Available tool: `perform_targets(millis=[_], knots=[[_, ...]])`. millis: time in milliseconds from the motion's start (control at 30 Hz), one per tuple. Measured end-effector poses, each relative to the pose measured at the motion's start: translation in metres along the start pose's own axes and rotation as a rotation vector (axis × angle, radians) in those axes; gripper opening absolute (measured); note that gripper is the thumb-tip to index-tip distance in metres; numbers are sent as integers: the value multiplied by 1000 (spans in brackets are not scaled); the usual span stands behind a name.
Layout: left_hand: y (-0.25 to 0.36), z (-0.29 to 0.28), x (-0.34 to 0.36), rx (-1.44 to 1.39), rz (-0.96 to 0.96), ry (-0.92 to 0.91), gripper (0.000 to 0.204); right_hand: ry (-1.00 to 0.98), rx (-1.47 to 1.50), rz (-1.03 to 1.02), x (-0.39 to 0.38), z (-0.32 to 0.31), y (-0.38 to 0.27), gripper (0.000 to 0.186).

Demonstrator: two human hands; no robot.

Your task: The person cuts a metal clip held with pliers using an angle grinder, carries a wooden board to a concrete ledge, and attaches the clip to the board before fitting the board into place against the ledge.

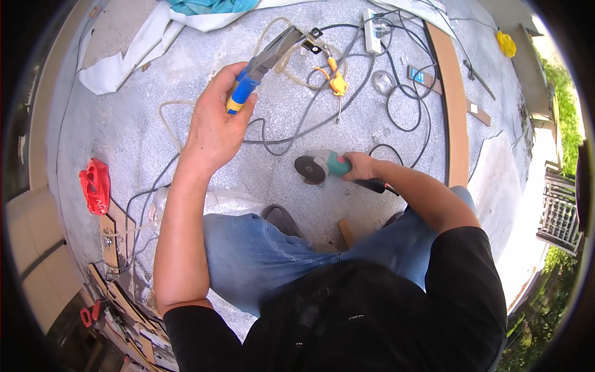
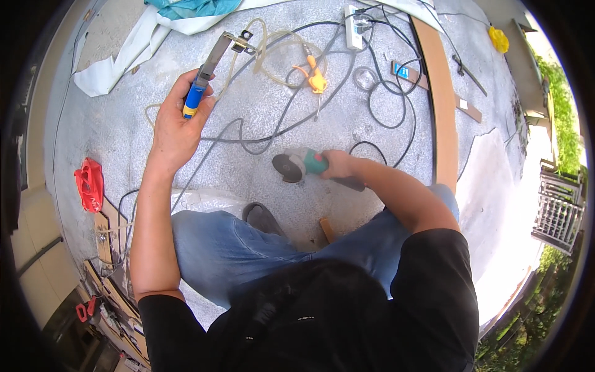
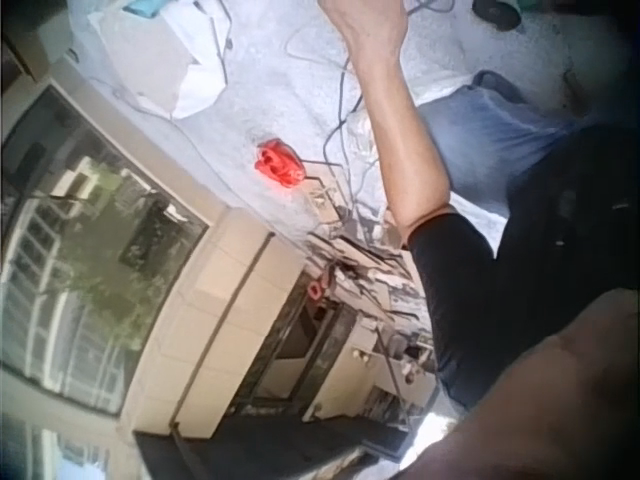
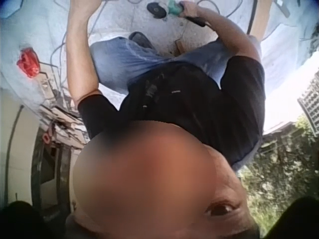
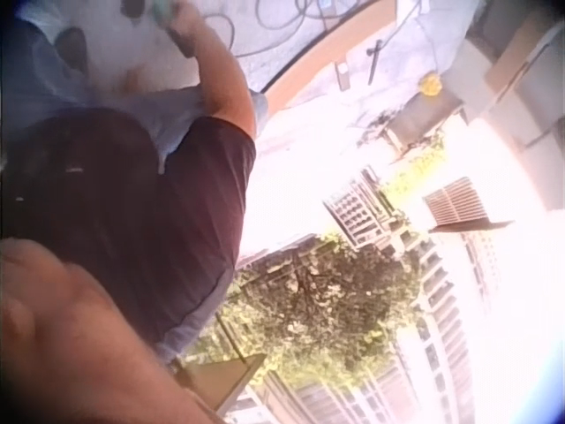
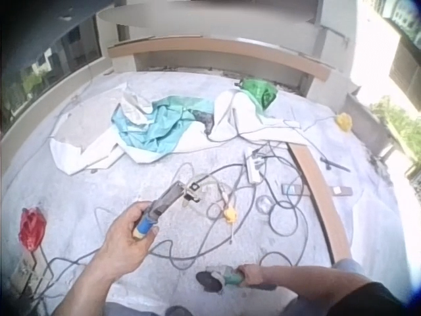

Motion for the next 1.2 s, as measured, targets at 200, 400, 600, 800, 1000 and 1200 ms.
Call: perform_targets(millis=[200,400,600,800,1000,1200], knots=[[0,9,3,-43,16,-33,43,15,-101,84,-20,-5,17,60],[18,25,10,47,12,-97,38,138,-243,-57,-44,9,10,45],[30,52,16,14,-10,-167,39,361,-138,42,-57,5,24,43],[26,69,22,-177,-50,-354,38,646,678,-130,-110,-139,-64,23],[40,98,32,-182,-41,-548,40,377,1277,-585,-200,-187,-105,14],[45,118,33,-180,-65,-640,42,444,1134,-568,-219,-180,-120,14]])
Point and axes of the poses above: each hand's wrist, its own x-axis towards the middle knuckle, its own z-axis out of the palm, y = z × x, the point moved 4 cm from there along x, towards the middle knuckle, and after that the axes turned 7 degrees about z, right-handed, at the moved point
